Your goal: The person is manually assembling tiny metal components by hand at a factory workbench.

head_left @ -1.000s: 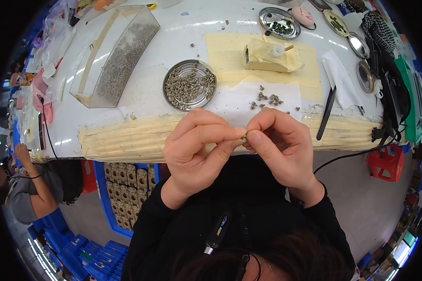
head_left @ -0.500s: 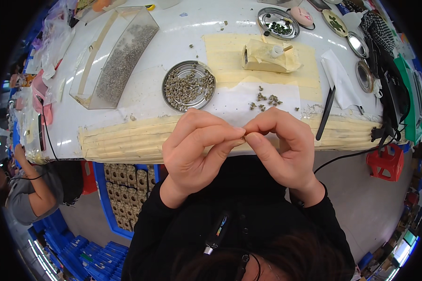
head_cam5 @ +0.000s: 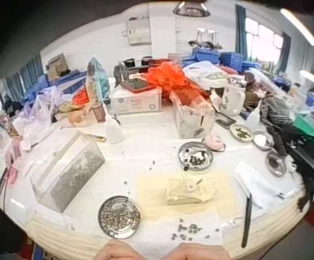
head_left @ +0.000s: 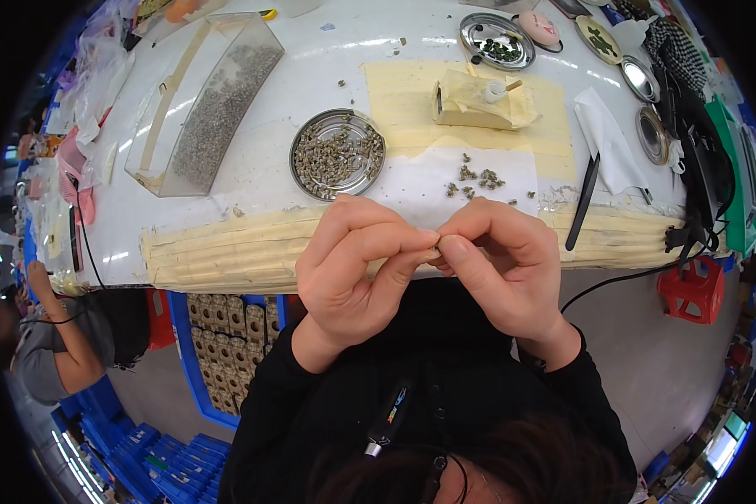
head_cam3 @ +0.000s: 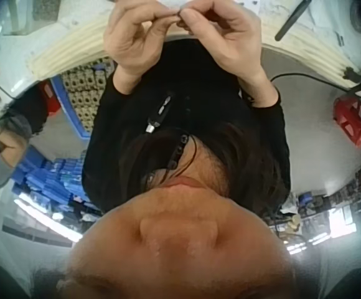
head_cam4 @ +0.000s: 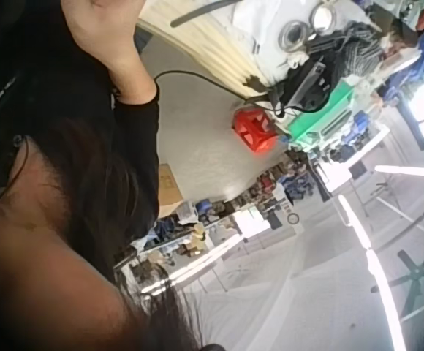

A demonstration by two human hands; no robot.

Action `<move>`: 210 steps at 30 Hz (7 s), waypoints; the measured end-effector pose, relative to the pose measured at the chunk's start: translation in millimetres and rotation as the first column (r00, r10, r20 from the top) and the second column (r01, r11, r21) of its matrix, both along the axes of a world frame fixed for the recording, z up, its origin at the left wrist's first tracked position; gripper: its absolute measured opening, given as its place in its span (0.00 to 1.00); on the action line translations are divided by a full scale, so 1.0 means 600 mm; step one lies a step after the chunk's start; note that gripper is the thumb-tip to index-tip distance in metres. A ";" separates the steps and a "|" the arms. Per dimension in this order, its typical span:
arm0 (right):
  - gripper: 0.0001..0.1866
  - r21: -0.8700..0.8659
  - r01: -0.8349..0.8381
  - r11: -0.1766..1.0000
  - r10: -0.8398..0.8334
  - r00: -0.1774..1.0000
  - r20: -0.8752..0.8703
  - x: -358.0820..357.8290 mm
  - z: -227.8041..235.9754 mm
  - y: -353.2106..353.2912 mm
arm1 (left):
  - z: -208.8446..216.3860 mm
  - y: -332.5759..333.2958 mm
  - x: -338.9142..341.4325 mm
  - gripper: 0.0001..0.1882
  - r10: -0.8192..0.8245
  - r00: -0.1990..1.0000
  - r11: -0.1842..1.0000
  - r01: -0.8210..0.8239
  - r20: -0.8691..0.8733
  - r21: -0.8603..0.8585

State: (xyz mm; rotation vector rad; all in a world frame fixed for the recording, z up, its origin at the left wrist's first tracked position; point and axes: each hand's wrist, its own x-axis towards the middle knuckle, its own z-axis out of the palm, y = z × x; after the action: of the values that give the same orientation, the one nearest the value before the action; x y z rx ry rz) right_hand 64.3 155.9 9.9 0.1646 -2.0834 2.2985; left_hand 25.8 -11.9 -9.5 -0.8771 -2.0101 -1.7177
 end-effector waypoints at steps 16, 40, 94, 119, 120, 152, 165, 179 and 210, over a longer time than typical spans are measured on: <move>0.15 0.411 0.291 0.864 0.030 0.785 -0.619 -0.025 0.005 0.014 | 0.015 -0.013 0.006 0.04 -0.583 0.514 0.794 0.198 0.629 0.574; 0.17 0.400 0.465 0.790 -0.056 0.704 -0.708 -0.023 -0.008 0.004 | 0.012 0.008 0.010 0.09 0.076 0.996 0.997 -0.075 0.035 -0.017; 0.14 0.411 0.407 0.816 -0.037 0.746 -0.665 -0.029 -0.014 -0.001 | 0.000 0.013 0.014 0.07 0.058 0.971 0.990 -0.087 0.233 0.115; 0.10 0.303 0.228 0.925 -0.060 0.876 -0.478 -0.021 -0.012 0.011 | 0.016 -0.004 0.013 0.09 -0.224 0.870 0.961 0.122 0.439 0.248; 0.09 0.211 0.167 0.963 -0.076 0.922 -0.381 -0.016 -0.012 0.009 | 0.017 -0.003 0.012 0.09 -0.172 0.911 0.977 0.109 0.376 0.185; 0.05 -0.329 -0.114 0.938 0.153 0.983 0.097 -0.006 -0.005 0.014 | 0.020 0.004 0.000 0.13 0.049 0.993 0.992 -0.061 -0.110 -0.113; 0.03 -0.001 0.008 1.000 -0.008 0.984 -0.180 -0.006 -0.018 0.011 | 0.030 0.004 0.012 0.13 0.120 0.958 0.943 -0.192 -0.260 -0.270; 0.05 -0.289 -0.094 0.953 0.131 0.985 0.109 0.000 -0.003 0.013 | 0.024 0.002 0.002 0.13 0.050 0.988 0.983 -0.074 -0.145 -0.170; 0.08 -0.315 -0.194 0.929 0.241 0.963 0.121 -0.009 -0.001 0.018 | 0.027 0.006 0.007 0.14 0.043 0.996 0.995 -0.050 -0.080 -0.083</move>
State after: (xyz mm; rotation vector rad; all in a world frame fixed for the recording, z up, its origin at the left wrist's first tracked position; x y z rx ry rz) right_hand 58.6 166.8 9.6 0.2210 -1.8252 2.8144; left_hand 29.8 -8.1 6.8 -0.9029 -2.0490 -1.5590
